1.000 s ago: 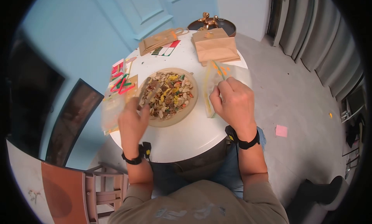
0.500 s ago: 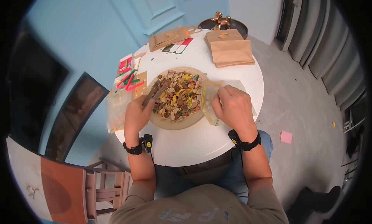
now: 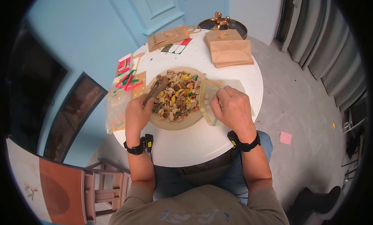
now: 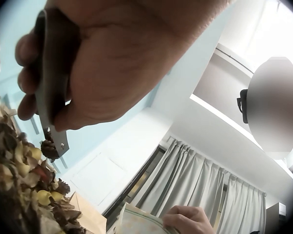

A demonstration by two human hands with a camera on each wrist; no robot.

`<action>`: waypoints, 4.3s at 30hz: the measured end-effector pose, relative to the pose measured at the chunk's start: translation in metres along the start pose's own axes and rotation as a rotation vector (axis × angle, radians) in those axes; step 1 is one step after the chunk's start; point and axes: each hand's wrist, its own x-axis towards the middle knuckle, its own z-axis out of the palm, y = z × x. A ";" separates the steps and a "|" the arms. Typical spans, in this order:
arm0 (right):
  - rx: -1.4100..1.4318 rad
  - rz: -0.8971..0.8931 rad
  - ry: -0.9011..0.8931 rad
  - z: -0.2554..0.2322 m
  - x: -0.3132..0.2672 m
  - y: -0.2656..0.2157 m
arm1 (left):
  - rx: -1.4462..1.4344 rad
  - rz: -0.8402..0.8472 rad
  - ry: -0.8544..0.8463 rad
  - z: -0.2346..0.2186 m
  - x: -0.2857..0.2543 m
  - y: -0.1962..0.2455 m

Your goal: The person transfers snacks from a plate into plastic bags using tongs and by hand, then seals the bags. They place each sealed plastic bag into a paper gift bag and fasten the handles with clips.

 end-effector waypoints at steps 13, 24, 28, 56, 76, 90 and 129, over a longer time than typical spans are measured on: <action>0.082 0.039 -0.010 0.005 -0.004 0.008 | -0.142 0.425 -0.162 0.005 -0.044 0.061; 0.084 0.055 0.001 -0.001 -0.005 0.011 | -0.107 0.447 -0.131 0.005 -0.043 0.054; 0.064 0.068 0.035 -0.003 -0.003 0.008 | -0.096 0.248 0.028 -0.016 -0.033 0.025; 0.079 0.076 0.011 0.000 -0.003 0.006 | 0.161 0.071 -0.058 -0.012 -0.020 -0.011; 0.109 0.040 0.023 0.001 -0.002 0.010 | -0.023 0.497 -0.091 -0.012 -0.040 0.081; 0.144 0.052 0.050 -0.005 -0.004 0.016 | 0.142 0.299 -0.064 0.001 -0.028 0.041; 0.130 0.068 0.031 -0.006 -0.004 0.015 | 0.314 0.298 -0.036 0.005 -0.051 0.025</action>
